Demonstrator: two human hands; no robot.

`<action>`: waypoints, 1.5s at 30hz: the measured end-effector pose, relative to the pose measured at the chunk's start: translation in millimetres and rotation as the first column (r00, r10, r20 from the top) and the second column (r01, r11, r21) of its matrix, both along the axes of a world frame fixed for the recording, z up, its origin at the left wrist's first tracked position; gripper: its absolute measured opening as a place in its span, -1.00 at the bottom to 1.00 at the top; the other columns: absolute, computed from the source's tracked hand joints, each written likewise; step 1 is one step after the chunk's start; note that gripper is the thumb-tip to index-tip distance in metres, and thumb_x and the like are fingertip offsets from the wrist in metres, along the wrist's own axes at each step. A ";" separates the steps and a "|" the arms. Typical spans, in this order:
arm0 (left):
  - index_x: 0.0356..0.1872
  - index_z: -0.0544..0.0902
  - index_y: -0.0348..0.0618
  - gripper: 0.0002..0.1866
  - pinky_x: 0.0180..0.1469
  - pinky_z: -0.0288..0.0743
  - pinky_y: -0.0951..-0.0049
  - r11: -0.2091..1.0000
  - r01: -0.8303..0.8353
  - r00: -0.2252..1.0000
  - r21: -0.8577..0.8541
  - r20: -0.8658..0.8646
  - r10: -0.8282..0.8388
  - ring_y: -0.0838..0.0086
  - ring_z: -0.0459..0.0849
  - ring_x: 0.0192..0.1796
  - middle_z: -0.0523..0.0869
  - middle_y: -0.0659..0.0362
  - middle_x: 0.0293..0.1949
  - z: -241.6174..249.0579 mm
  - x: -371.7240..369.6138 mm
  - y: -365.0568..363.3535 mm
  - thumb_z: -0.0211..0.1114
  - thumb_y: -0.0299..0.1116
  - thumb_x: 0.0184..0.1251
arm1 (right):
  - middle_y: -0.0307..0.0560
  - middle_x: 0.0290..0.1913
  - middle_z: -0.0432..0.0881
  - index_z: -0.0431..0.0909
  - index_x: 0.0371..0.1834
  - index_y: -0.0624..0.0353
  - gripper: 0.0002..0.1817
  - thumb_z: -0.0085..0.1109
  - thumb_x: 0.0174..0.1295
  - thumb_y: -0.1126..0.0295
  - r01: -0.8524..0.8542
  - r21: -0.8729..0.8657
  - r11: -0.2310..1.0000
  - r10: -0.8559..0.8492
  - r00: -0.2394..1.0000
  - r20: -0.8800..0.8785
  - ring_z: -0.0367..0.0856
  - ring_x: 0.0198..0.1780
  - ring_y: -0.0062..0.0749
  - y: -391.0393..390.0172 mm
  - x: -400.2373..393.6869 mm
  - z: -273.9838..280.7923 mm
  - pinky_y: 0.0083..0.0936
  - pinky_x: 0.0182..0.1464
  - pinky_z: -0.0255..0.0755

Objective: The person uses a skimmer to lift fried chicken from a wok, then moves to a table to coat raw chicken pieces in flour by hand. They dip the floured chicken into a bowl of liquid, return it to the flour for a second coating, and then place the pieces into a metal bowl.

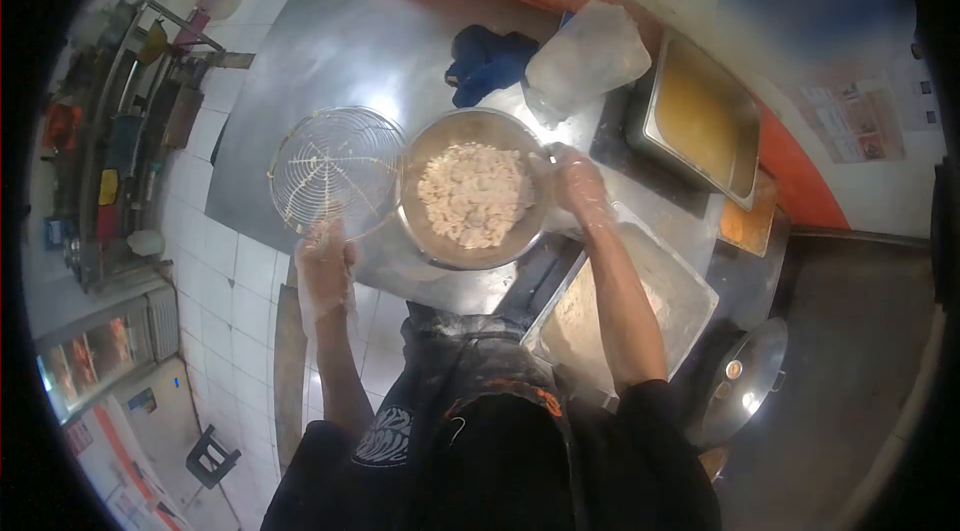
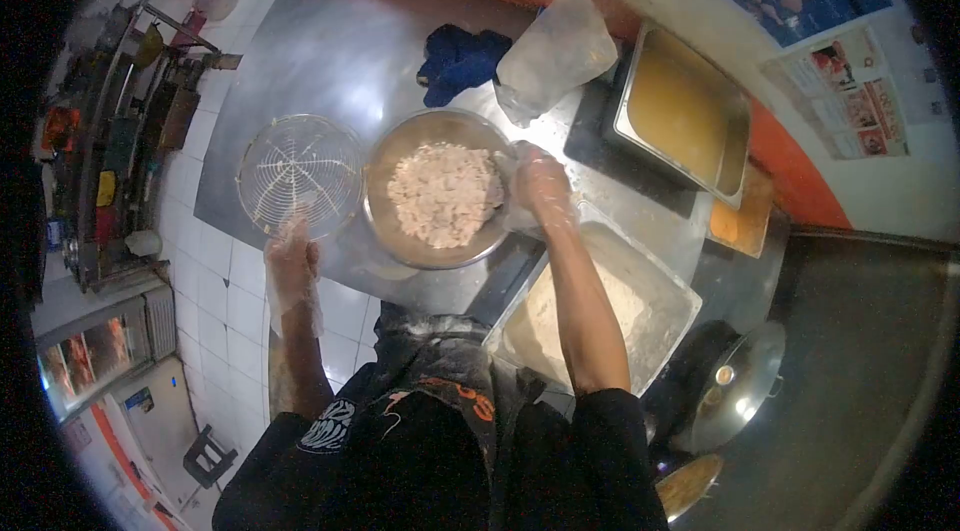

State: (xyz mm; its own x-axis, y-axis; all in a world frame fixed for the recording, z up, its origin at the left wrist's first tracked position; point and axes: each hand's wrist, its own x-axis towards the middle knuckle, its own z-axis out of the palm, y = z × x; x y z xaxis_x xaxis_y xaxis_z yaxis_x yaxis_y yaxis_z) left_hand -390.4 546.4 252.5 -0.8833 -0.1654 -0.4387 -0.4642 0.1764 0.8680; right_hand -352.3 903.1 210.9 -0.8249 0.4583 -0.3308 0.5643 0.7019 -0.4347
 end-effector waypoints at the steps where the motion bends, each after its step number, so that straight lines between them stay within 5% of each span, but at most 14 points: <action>1: 0.01 0.75 -0.23 -0.69 -0.41 0.34 0.54 1.000 0.024 0.999 -0.009 0.027 -0.024 0.64 0.49 -0.44 0.57 0.29 -0.48 2.7 -1.2 -2.0 0.32 -0.21 0.46 | 0.21 0.04 0.75 0.70 0.09 0.10 -0.51 0.20 0.39 -0.08 -0.010 0.044 0.999 0.010 1.000 -0.019 0.72 0.10 0.13 9.8 3.0 2.0 -0.08 0.18 0.55; 5: 0.07 0.73 -0.22 -0.66 -0.31 0.44 0.53 0.893 0.248 0.832 -0.376 -0.390 -0.395 0.56 0.56 -0.32 0.64 0.22 -0.31 -40.8 -11.6 -11.1 0.29 -0.20 0.49 | 0.16 0.03 0.76 0.71 0.07 0.05 -0.53 0.21 0.38 -0.09 0.033 0.264 0.964 -0.003 0.994 -0.114 0.73 0.08 0.13 58.0 15.0 -21.7 -0.07 0.14 0.57; 8: 0.00 0.74 -0.15 -0.65 -0.47 0.29 0.55 0.940 0.259 0.799 -0.222 -0.497 -0.338 0.64 0.43 -0.50 0.58 0.35 -0.43 -49.5 -33.3 15.0 0.30 -0.08 0.48 | 0.14 0.04 0.76 0.72 0.05 0.05 -0.55 0.24 0.38 -0.07 0.097 0.327 0.940 -0.041 0.984 -0.174 0.73 0.09 0.12 84.3 29.2 -1.5 -0.08 0.15 0.58; 13: 0.15 0.70 -0.29 -0.60 -0.16 0.56 0.42 0.877 0.473 0.879 -0.088 -0.023 -0.477 0.43 0.68 -0.19 0.72 0.09 -0.24 -22.0 -57.9 54.4 0.21 -0.16 0.56 | 0.13 0.04 0.78 0.71 0.15 0.12 -0.57 0.29 0.39 0.06 0.357 0.122 0.926 -0.309 0.903 -0.297 0.74 0.13 0.00 94.4 70.6 54.4 -0.20 0.16 0.59; 18: -0.15 0.75 -0.19 -0.59 -0.53 0.26 0.46 0.922 0.386 0.919 0.008 0.089 -0.385 0.56 0.44 -0.57 0.62 0.23 -0.51 -92.9 -115.8 75.7 0.17 -0.02 0.54 | 0.20 0.17 0.72 0.59 0.26 0.40 -0.40 0.31 0.40 0.07 0.502 -0.401 0.766 -0.634 0.691 -0.346 0.70 0.16 -0.16 110.3 155.1 56.8 -0.33 0.22 0.54; 22: -0.19 0.76 -0.18 -0.62 -0.63 0.16 0.46 0.893 0.450 0.851 0.007 0.299 -0.432 0.59 0.36 -0.66 0.64 0.23 -0.52 -114.8 -158.3 98.0 0.15 -0.07 0.53 | 0.29 0.24 0.64 0.56 0.25 0.46 -0.36 0.30 0.40 0.04 0.686 -0.181 0.704 -0.672 0.562 -0.483 0.65 0.22 -0.10 145.0 197.8 40.9 -0.25 0.29 0.47; 26: -0.14 0.78 -0.18 -0.57 -0.59 0.26 0.45 0.860 0.510 0.828 -0.027 0.287 -0.482 0.58 0.45 -0.60 0.68 0.21 -0.49 -134.5 -173.0 115.7 0.15 -0.01 0.55 | 0.32 0.26 0.62 0.56 0.26 0.44 -0.34 0.22 0.42 -0.02 0.625 0.136 0.768 -0.498 0.718 -0.487 0.61 0.28 -0.03 183.0 217.4 59.3 -0.19 0.33 0.42; 28: -0.10 0.78 -0.22 -0.54 -0.50 0.41 0.38 0.842 0.529 0.824 -0.101 0.297 -0.482 0.52 0.58 -0.52 0.71 0.20 -0.44 -154.8 -181.8 111.5 0.15 0.02 0.55 | 0.12 0.16 0.70 0.63 0.22 0.31 -0.48 0.25 0.43 0.08 0.614 -0.024 0.789 -0.565 0.709 -0.422 0.69 0.14 -0.18 187.5 233.1 65.1 -0.29 0.22 0.50; 30: -0.02 0.75 -0.26 -0.50 -0.29 0.52 0.26 0.742 0.580 0.814 -0.336 0.251 -0.523 0.38 0.67 -0.39 0.74 0.14 -0.39 -116.4 -166.7 116.5 0.17 0.03 0.52 | -0.01 0.06 0.75 0.68 0.17 0.24 -0.57 0.25 0.44 0.13 0.662 -0.331 0.672 -0.737 0.553 -0.390 0.72 0.02 -0.27 167.7 238.6 80.3 -0.36 0.14 0.54; 34: 0.12 0.72 -0.26 -0.44 0.09 0.60 0.18 0.451 0.412 0.782 -0.792 0.053 -0.621 0.11 0.78 0.05 0.81 -0.09 -0.04 -111.0 -166.4 85.3 0.22 0.07 0.44 | -0.11 -0.16 0.79 0.73 -0.03 0.24 -0.75 0.33 0.35 0.31 0.509 -0.620 0.597 -0.694 0.716 -0.081 0.74 -0.09 -0.44 128.6 262.6 130.7 -0.45 0.00 0.59; 37: 0.21 0.66 -0.31 -0.40 0.30 0.49 0.14 0.572 0.260 0.893 -0.777 -0.032 -0.449 0.01 0.69 0.25 0.74 -0.16 0.16 -35.2 -126.1 107.4 0.22 0.05 0.45 | -0.12 -0.23 0.80 0.76 -0.14 0.18 -0.84 0.27 0.37 0.36 0.540 -0.615 0.575 -0.494 0.828 0.265 0.74 -0.15 -0.40 105.6 297.1 76.3 -0.38 -0.02 0.63; 39: 0.24 0.64 -0.32 -0.36 0.27 0.49 0.17 0.594 0.147 0.870 -0.791 -0.183 -0.458 0.09 0.69 0.24 0.74 -0.15 0.15 -12.7 -99.1 120.1 0.24 0.09 0.45 | 0.00 -0.13 0.78 0.70 0.01 0.21 -0.69 0.15 0.46 0.20 0.154 -0.221 0.963 -0.131 0.984 0.118 0.74 -0.05 -0.17 77.4 332.4 -14.2 -0.28 0.13 0.61; 41: 0.27 0.62 -0.33 -0.37 0.29 0.48 0.18 0.644 0.110 0.847 -0.757 -0.268 -0.459 0.11 0.68 0.26 0.72 -0.15 0.17 1.5 -76.5 133.1 0.27 0.05 0.45 | 0.02 0.02 0.76 0.69 0.06 0.18 -0.62 0.09 0.51 0.11 0.328 -0.351 0.877 -0.147 0.879 0.454 0.70 0.09 -0.15 37.6 294.3 -22.4 -0.22 0.25 0.53; 45: 0.30 0.58 -0.37 -0.39 0.34 0.47 0.20 0.714 0.160 0.854 -0.682 -0.267 -0.447 0.12 0.67 0.28 0.70 -0.16 0.21 17.9 -37.0 150.9 0.33 -0.07 0.43 | 0.06 0.11 0.74 0.67 0.15 0.22 -0.65 0.16 0.51 0.20 0.356 -0.587 0.728 -0.368 0.924 0.104 0.67 0.16 -0.24 38.5 281.2 19.4 -0.29 0.33 0.47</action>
